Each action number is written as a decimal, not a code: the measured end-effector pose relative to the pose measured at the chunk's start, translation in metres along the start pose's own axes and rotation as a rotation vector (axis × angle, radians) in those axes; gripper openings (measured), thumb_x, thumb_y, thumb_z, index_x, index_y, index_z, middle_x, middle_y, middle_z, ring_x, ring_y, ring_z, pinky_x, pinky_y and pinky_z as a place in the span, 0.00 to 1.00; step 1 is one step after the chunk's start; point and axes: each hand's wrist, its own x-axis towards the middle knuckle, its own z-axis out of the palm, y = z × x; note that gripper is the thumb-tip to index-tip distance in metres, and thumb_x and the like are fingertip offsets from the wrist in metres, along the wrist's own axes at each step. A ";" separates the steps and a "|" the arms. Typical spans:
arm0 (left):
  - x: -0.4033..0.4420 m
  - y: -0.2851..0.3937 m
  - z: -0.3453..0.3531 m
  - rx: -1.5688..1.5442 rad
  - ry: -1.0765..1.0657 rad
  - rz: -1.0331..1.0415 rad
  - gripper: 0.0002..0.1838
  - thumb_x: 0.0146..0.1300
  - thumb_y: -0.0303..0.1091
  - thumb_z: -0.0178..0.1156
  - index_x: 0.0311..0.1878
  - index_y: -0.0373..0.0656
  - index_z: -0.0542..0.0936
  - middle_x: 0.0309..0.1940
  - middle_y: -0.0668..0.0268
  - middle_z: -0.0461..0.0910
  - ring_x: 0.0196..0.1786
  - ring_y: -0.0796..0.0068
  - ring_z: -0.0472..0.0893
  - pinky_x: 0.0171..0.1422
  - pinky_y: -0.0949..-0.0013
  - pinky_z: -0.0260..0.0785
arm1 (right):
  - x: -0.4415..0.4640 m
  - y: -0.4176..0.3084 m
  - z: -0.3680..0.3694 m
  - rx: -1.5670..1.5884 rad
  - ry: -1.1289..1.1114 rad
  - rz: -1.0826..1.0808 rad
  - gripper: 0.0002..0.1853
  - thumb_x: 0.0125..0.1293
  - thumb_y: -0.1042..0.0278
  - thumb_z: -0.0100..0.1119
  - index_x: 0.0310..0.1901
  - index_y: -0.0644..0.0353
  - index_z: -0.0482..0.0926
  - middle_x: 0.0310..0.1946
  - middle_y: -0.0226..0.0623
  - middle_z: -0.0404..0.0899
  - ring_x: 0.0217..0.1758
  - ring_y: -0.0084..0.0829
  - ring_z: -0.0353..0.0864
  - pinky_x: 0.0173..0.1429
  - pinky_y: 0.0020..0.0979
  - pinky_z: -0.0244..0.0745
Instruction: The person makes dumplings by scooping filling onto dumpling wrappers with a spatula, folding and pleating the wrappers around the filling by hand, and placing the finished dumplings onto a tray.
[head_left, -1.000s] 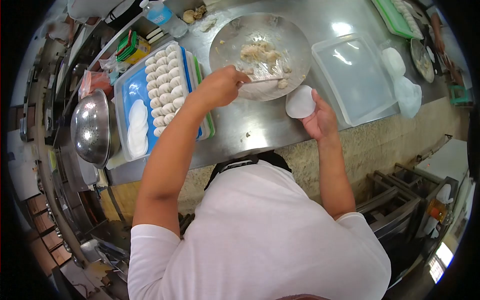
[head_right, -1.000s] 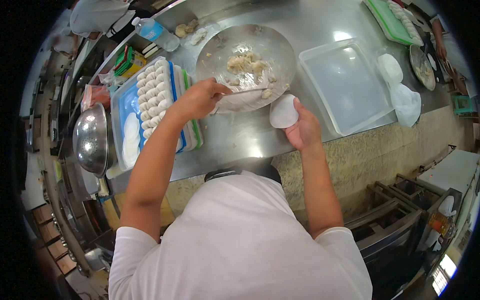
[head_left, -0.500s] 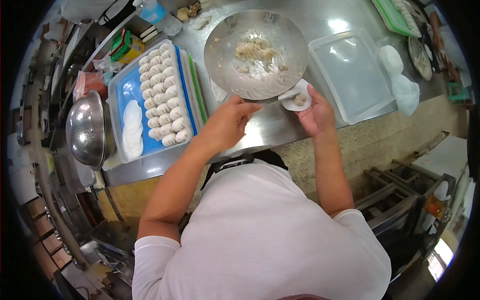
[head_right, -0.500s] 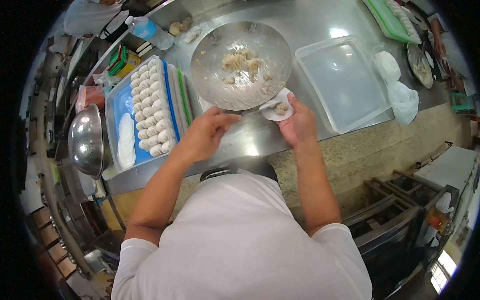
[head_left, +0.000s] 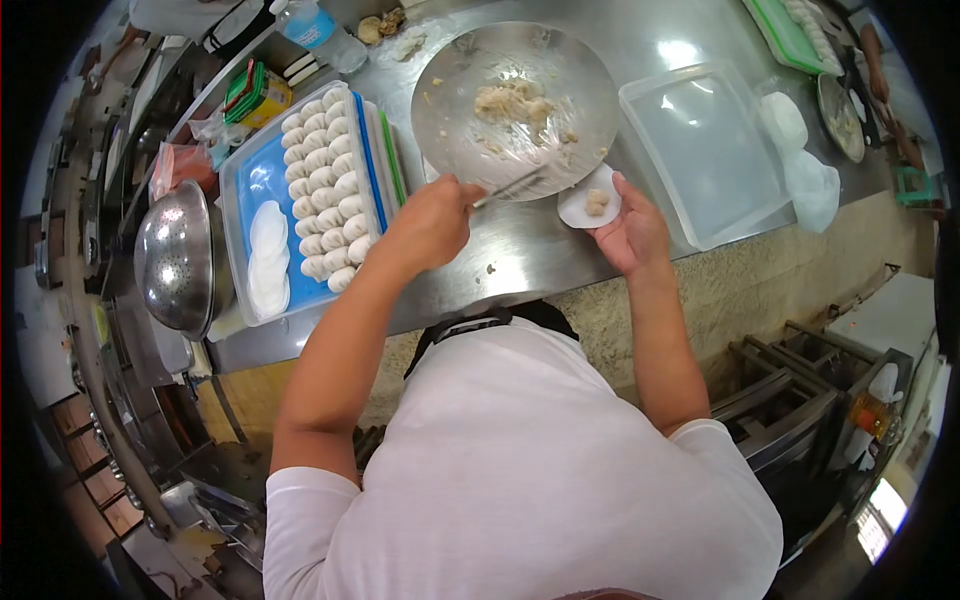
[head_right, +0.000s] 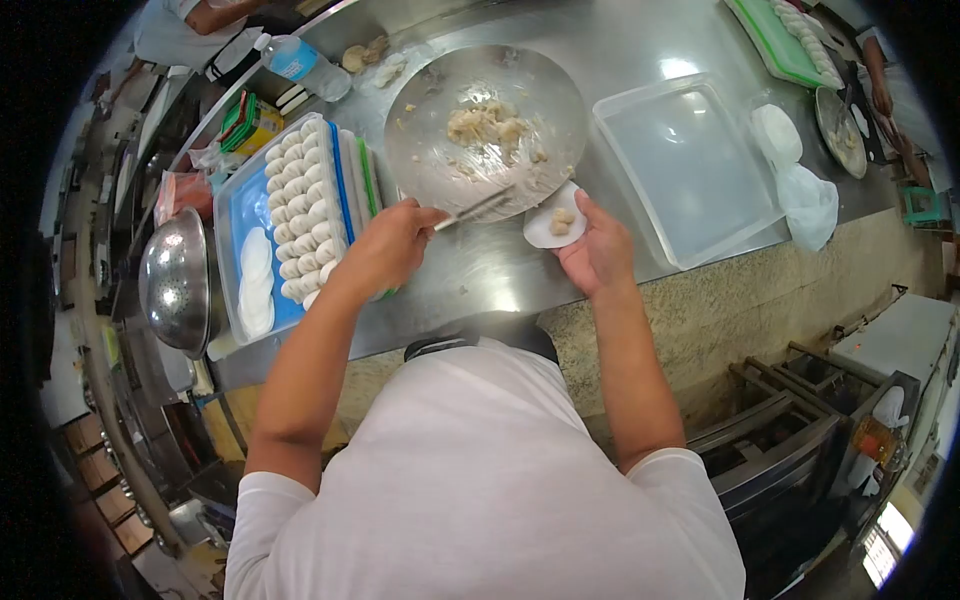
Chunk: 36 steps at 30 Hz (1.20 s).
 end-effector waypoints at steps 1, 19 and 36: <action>-0.003 0.003 -0.002 -0.180 -0.054 0.005 0.19 0.66 0.19 0.54 0.58 0.40 0.83 0.45 0.48 0.80 0.52 0.46 0.81 0.57 0.54 0.73 | 0.000 0.000 0.002 -0.002 -0.022 0.012 0.25 0.79 0.64 0.48 0.68 0.74 0.65 0.66 0.53 0.73 0.70 0.49 0.73 0.75 0.54 0.67; -0.005 -0.001 0.000 -0.133 0.001 0.009 0.18 0.66 0.21 0.54 0.56 0.39 0.84 0.45 0.47 0.81 0.47 0.44 0.82 0.57 0.53 0.74 | 0.005 0.001 -0.001 -0.001 -0.007 -0.007 0.26 0.79 0.63 0.48 0.69 0.74 0.63 0.68 0.54 0.71 0.71 0.50 0.72 0.75 0.54 0.67; -0.025 0.035 0.025 -0.385 0.063 0.179 0.21 0.66 0.16 0.56 0.59 0.42 0.83 0.36 0.57 0.73 0.39 0.59 0.78 0.48 0.63 0.71 | 0.006 -0.004 -0.003 0.013 0.009 -0.003 0.25 0.81 0.63 0.42 0.70 0.75 0.60 0.69 0.56 0.69 0.73 0.51 0.70 0.76 0.55 0.66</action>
